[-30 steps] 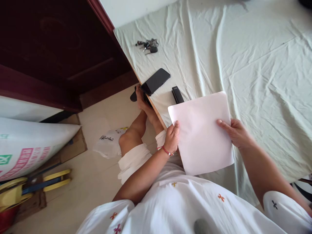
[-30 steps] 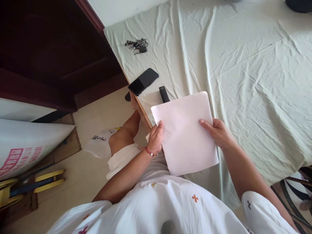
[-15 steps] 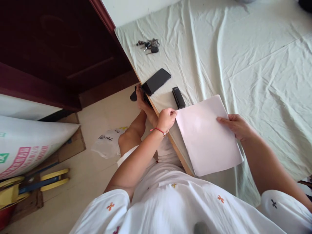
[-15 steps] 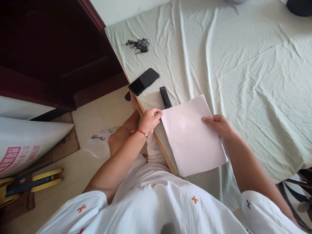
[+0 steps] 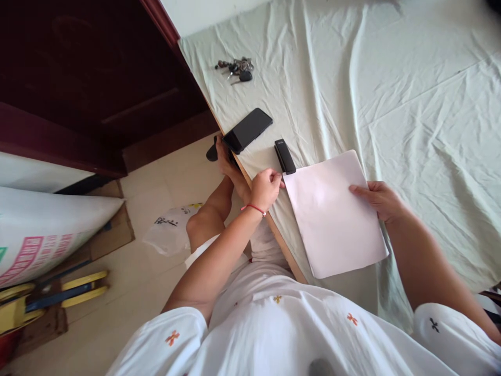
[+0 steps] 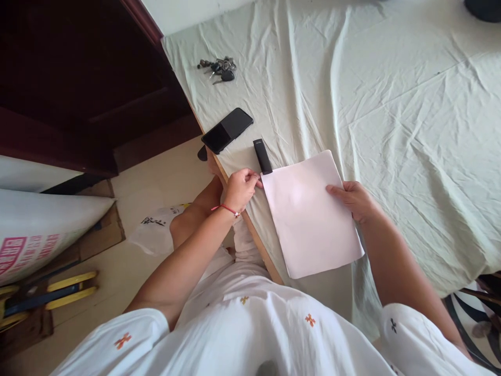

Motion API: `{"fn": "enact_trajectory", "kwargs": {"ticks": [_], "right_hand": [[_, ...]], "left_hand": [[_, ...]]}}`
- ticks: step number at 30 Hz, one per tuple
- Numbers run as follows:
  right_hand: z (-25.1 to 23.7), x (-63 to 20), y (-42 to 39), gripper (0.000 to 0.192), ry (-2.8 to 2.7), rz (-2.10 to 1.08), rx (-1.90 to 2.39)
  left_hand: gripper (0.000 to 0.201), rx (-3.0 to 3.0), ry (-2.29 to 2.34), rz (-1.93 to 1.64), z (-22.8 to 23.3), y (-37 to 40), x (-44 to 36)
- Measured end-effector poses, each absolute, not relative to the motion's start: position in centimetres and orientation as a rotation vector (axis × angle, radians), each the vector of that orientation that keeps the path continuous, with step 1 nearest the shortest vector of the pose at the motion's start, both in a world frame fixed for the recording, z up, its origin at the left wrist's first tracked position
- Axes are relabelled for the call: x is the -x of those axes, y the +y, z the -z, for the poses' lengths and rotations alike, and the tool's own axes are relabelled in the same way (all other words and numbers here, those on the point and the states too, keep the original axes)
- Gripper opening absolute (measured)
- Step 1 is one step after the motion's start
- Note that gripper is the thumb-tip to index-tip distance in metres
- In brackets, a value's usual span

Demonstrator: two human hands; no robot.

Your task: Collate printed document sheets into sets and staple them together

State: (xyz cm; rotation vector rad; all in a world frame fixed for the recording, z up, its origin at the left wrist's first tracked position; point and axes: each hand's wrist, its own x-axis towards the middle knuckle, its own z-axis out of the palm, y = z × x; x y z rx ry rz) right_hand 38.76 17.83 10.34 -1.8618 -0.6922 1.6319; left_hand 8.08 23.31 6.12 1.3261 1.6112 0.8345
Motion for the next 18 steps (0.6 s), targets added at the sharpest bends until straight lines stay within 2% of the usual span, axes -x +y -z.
{"fn": "enact_trajectory", "kwargs": {"ticks": [2, 5, 11, 18], "right_hand": [[-10.3, -38.8, 17.9, 0.038, -0.684, -1.633, 1.856], [-10.4, -38.8, 17.9, 0.038, -0.684, -1.645, 1.852], [-10.9, -38.5, 18.0, 0.029, -0.643, -1.628, 1.886], [-10.5, -39.0, 18.1, 0.032, -0.609, -1.626, 1.912]], "left_hand": [[0.015, -1.51, 1.626, -1.036, -6.4, 23.1, -7.9], [0.031, -1.893, 1.462, -1.185, -6.7, 23.3, -7.4], [0.054, -2.215, 1.173, -0.958, -5.4, 24.6, -6.3], [0.055, -2.229, 1.092, -1.008, -3.3, 25.1, -5.6]]}}
